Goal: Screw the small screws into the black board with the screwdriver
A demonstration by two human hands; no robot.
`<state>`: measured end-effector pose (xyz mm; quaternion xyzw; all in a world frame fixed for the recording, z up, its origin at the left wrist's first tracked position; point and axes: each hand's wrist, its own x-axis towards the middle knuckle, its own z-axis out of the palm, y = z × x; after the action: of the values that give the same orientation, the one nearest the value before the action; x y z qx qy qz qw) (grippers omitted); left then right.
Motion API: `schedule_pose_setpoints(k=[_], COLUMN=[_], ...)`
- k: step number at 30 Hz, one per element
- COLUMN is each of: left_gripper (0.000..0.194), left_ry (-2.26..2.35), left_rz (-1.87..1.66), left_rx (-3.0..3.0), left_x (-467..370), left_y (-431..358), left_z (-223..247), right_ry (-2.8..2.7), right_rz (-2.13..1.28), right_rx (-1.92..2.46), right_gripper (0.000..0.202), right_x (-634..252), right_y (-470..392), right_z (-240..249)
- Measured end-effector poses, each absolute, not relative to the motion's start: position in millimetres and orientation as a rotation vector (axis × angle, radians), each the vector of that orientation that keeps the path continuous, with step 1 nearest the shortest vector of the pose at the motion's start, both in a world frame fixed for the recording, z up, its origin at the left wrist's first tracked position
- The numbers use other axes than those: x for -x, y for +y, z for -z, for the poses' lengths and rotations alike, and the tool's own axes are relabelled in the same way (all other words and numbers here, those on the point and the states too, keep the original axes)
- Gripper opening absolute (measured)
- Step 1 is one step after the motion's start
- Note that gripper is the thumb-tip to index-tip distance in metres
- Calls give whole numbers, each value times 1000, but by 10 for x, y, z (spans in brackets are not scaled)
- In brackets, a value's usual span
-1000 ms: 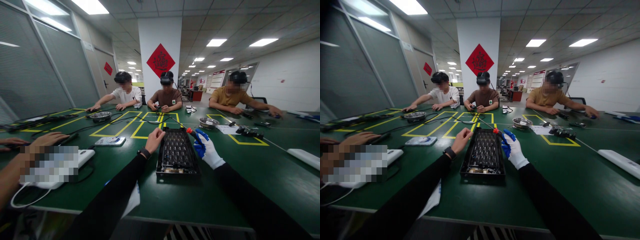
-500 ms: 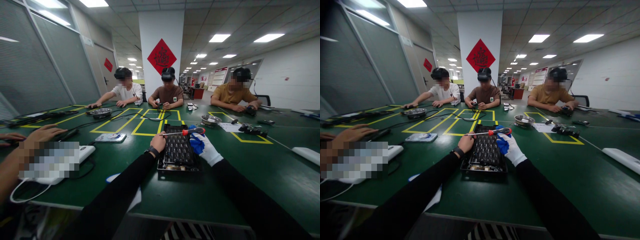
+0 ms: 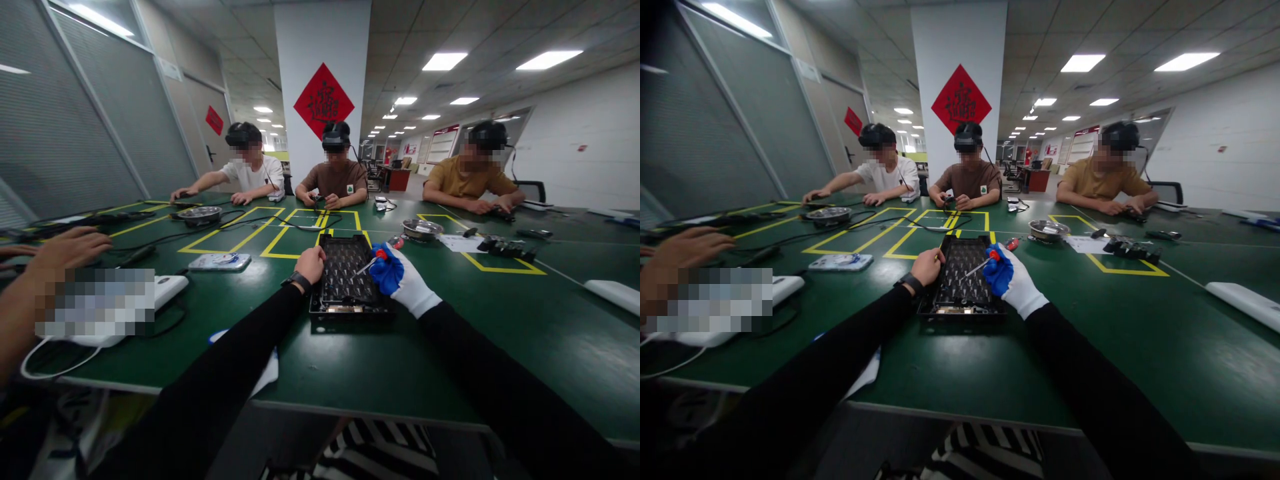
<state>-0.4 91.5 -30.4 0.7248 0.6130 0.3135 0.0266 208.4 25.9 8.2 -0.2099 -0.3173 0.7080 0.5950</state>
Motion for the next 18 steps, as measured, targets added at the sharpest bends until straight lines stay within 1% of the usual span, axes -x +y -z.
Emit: schedule_pose_setpoints(k=[2, 4, 6, 9, 11, 15, 18], left_gripper=[18, 15, 20, 31, 38, 44, 46], left_ry=[1870, 1777, 1585, 1239, 1092, 1025, 980], left_rz=[-1045, -1177, -1267, -1219, -1137, -1031, -928], left_rx=[-2278, -2357, -2434, -2496, -2503, -2453, -2380], left_x=[-14, -63, -126, -202, -223, -219, -217], left_y=[874, 791, 692, 578, 547, 555, 581], left_z=[250, 176, 102, 40, 37, 80, 109], right_ry=[-669, -638, -660, -705, -736, -815, -880], right_rz=[-1648, -1652, -1616, -1491, -1383, -1134, -1038], right_rx=[492, 509, 519, 525, 535, 608, 697], right_gripper=[7, 10, 15, 25, 32, 44, 51], right_x=[-2076, -2077, -2081, -2066, -2034, -1930, -1874], right_y=[272, 280, 276, 240, 198, 109, 79], right_z=[-67, -55, -46, -44, -49, -64, -63])
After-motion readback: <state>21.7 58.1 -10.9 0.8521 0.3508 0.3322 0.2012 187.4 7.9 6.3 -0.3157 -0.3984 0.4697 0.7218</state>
